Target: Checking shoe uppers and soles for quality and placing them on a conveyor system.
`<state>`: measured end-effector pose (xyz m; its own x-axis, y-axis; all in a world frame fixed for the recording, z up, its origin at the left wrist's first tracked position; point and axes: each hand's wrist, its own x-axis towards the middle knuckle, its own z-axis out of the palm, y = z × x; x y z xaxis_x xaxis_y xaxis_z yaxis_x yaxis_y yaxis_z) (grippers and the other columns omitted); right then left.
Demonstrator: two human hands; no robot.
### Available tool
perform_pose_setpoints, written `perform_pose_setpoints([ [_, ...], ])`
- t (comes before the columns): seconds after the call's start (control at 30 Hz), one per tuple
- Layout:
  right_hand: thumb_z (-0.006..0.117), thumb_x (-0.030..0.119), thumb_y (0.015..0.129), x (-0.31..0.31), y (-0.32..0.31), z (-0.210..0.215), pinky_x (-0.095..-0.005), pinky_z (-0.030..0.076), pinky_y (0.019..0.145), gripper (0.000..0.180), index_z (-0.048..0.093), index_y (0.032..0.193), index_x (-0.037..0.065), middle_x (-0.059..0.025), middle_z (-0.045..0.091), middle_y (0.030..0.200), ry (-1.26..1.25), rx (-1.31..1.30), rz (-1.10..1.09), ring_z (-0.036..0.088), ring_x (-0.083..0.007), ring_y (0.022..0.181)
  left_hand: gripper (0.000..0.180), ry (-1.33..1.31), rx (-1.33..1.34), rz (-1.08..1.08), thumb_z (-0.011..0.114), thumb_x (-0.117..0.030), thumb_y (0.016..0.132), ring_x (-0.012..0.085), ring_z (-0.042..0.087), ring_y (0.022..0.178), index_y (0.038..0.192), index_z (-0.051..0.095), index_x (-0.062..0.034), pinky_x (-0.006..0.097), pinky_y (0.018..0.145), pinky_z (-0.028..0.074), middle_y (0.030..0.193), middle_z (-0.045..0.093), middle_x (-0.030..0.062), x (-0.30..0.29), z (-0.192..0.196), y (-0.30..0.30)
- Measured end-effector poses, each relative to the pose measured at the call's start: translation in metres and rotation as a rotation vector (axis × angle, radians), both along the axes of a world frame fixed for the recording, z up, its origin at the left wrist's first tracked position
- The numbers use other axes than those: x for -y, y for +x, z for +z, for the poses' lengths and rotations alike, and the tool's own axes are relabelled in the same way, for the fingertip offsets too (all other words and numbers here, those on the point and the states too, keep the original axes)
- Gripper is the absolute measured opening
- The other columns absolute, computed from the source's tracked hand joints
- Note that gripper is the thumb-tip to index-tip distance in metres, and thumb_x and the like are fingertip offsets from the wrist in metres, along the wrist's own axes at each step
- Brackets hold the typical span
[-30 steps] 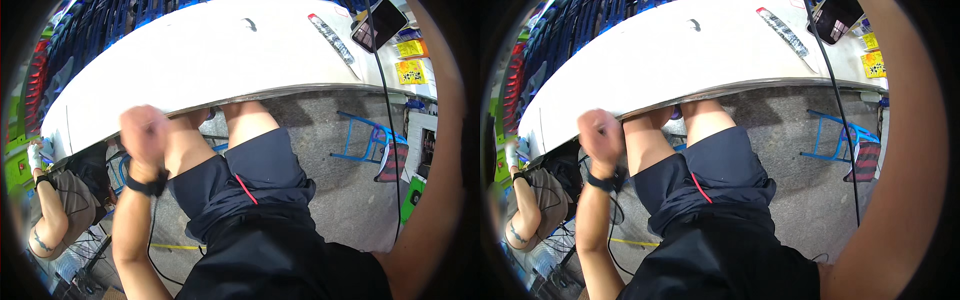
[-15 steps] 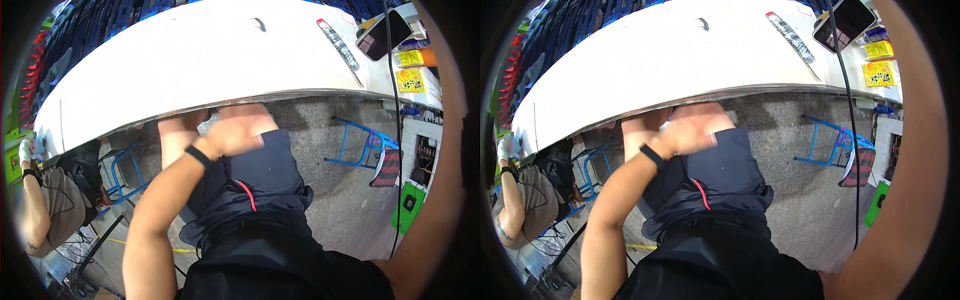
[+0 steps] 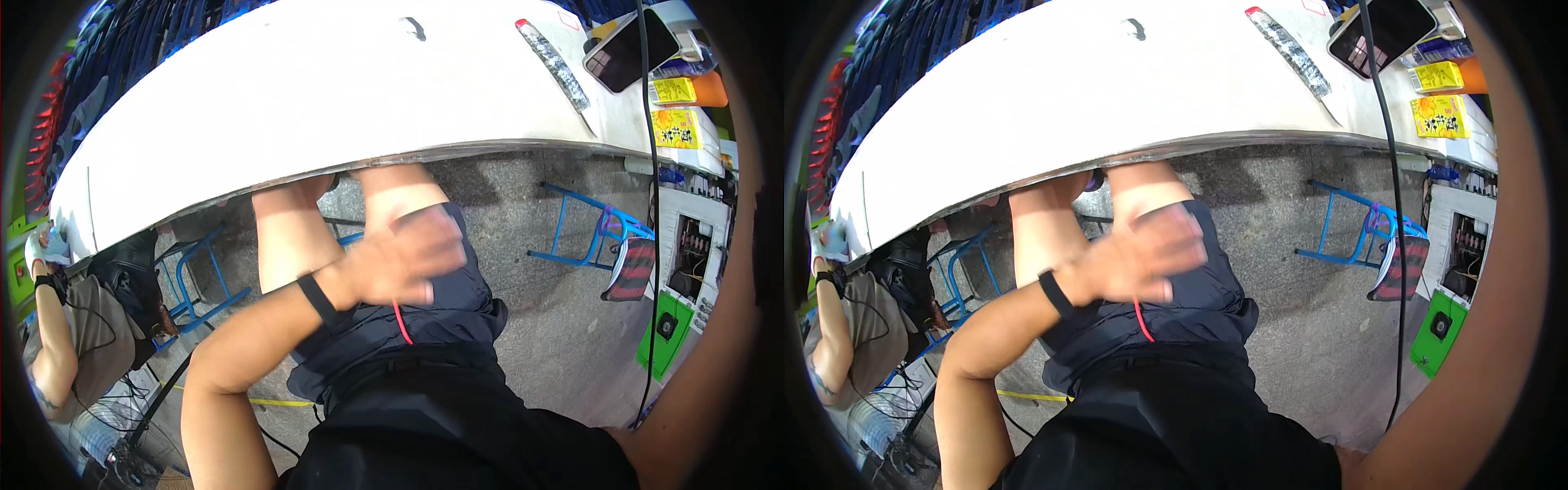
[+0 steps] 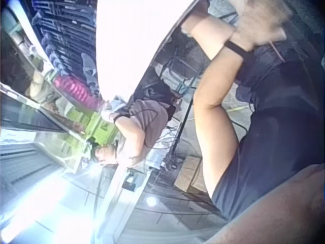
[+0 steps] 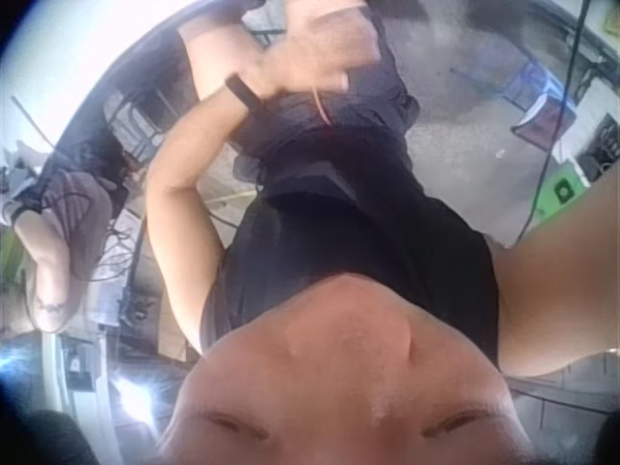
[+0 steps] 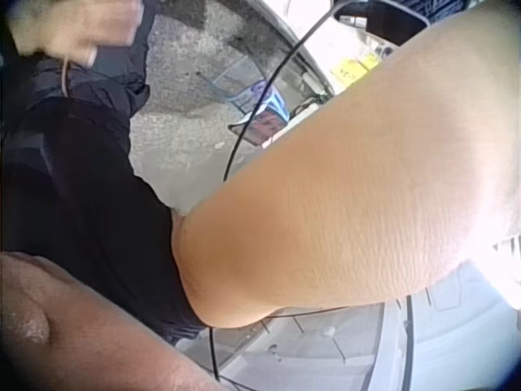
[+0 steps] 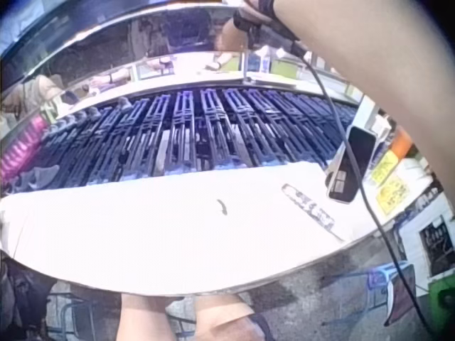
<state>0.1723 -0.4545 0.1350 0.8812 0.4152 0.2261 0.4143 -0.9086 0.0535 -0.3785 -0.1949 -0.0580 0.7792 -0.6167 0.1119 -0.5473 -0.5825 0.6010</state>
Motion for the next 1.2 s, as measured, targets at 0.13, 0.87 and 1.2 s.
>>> perform_pose_setpoints([
  [0.13,0.058,0.043,0.109,-0.004,0.001,0.001,-0.0475,0.054,0.111,0.05,0.069,0.15,0.015,-0.0254,0.072,0.142,0.018,-0.007,0.002,0.069,-0.0399,0.128,0.076,0.449,-0.271,0.53,0.063,-0.047,0.106,0.0448,0.052,0.151,0.168,0.043,-0.007,0.066,0.129,0.031,0.164,0.049,0.033,-0.03,-0.011,0.006],
  [0.87,0.059,0.046,0.109,-0.052,0.01,0.017,-0.047,0.054,0.111,0.052,0.069,0.15,0.015,-0.0249,0.073,0.141,0.091,-0.017,0.034,0.071,-0.038,0.126,0.086,0.335,-0.209,0.503,0.08,-0.019,0.087,0.0438,0.058,0.147,0.158,0.046,0.0141,0.046,0.116,0.055,0.151,0.063,0.0292,-0.011,0.043,-0.029],
  [1.2,0.06,0.047,0.109,-0.112,0.001,0.023,-0.0468,0.054,0.11,0.053,0.069,0.15,0.016,-0.0247,0.073,0.141,0.12,-0.038,0.095,0.071,-0.0372,0.126,0.083,0.563,-0.834,0.112,0.059,-0.014,0.1,0.0411,0.08,0.104,0.165,0.024,0.0233,0.049,0.082,0.064,0.114,0.076,0.0362,0.005,0.072,0.008],
])
